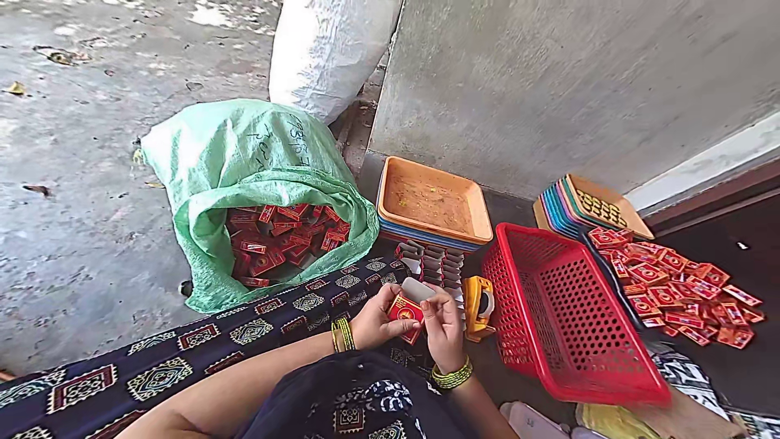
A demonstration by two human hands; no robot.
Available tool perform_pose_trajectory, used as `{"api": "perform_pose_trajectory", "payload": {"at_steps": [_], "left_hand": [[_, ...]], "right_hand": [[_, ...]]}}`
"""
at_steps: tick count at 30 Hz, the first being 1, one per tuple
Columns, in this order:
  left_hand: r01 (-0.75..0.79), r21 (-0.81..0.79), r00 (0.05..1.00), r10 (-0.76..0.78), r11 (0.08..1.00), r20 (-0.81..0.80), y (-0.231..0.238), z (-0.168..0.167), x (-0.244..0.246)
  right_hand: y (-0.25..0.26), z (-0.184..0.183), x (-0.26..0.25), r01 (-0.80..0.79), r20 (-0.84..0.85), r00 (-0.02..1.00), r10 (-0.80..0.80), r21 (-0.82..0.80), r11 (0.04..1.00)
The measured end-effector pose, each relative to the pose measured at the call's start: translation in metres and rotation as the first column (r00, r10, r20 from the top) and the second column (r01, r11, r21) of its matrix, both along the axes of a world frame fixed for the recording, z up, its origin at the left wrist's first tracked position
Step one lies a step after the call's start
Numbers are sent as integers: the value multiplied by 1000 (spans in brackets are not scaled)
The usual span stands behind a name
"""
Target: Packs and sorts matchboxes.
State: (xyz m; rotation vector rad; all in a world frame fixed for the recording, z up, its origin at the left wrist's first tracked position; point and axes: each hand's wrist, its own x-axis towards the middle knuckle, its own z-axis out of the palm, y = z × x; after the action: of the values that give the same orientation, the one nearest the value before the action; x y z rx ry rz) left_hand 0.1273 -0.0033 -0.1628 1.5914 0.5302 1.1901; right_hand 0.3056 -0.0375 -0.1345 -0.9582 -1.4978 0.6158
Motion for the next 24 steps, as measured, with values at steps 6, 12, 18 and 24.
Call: {"api": "perform_pose_trajectory", "payload": {"at_steps": [6, 12, 18, 24], "left_hand": [[65, -143, 998, -61, 988, 32, -2, -1, 3], [89, -92, 996, -90, 992, -9, -3, -5, 1], [206, -89, 978, -203, 974, 46, -2, -4, 0], [187, -98, 982, -184, 977, 36, -2, -8, 1]], "right_hand": [[3, 21, 16, -155, -172, 978, 118, -220, 963], [0, 22, 24, -110, 135, 980, 144, -233, 966], [2, 25, 35, -164, 141, 971, 191, -186, 969], [-3, 30, 34, -200, 323, 913, 249, -177, 964]]}}
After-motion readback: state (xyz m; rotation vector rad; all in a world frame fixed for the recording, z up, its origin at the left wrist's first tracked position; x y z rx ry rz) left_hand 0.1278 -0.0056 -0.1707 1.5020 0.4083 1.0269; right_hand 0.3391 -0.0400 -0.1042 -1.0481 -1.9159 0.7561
